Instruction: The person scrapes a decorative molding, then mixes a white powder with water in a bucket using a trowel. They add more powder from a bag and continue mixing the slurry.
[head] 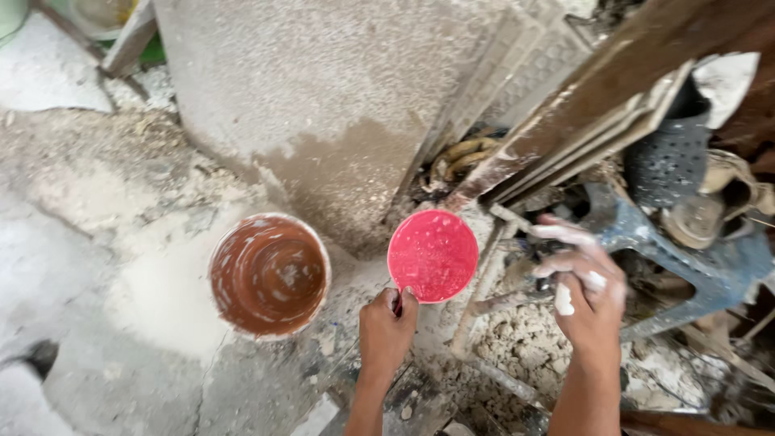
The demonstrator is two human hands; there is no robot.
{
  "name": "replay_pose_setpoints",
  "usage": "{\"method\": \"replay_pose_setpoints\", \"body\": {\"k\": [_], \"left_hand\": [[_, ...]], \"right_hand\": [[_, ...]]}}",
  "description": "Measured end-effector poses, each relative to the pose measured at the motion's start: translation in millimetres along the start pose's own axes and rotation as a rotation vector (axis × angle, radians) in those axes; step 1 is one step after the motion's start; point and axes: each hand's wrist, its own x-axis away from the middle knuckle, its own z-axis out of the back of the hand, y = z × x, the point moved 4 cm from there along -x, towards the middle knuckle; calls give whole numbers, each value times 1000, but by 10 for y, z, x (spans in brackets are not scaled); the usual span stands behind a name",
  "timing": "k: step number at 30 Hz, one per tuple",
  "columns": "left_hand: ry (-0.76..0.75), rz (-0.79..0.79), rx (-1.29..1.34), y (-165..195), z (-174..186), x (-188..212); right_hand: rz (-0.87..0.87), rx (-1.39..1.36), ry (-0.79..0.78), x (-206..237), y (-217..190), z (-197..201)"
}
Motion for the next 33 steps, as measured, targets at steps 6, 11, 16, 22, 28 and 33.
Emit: {"method": "replay_pose_setpoints", "body": {"k": [6, 11, 16, 22, 28, 33], "left_hand": [[139, 43, 9, -251, 596, -72], [303, 106, 11, -596, 1110, -116], [462, 226, -124, -999, 1466, -147], [478, 413, -230, -1347, 1644, -224], [408, 528, -301, -1456, 1595, -246], [373, 497, -415, -1440, 1462, -286]], "right_hand": [[270, 96, 68, 488, -670, -439], [158, -384, 42, 851, -79, -1880], [-736, -343, -631, 1120, 610, -3168], [-710, -45, -1023, 1111, 305, -3582], [-1088, -461, -910, 1054, 222, -3630], [-1216, -502, -898, 1082, 267, -3519]]}}
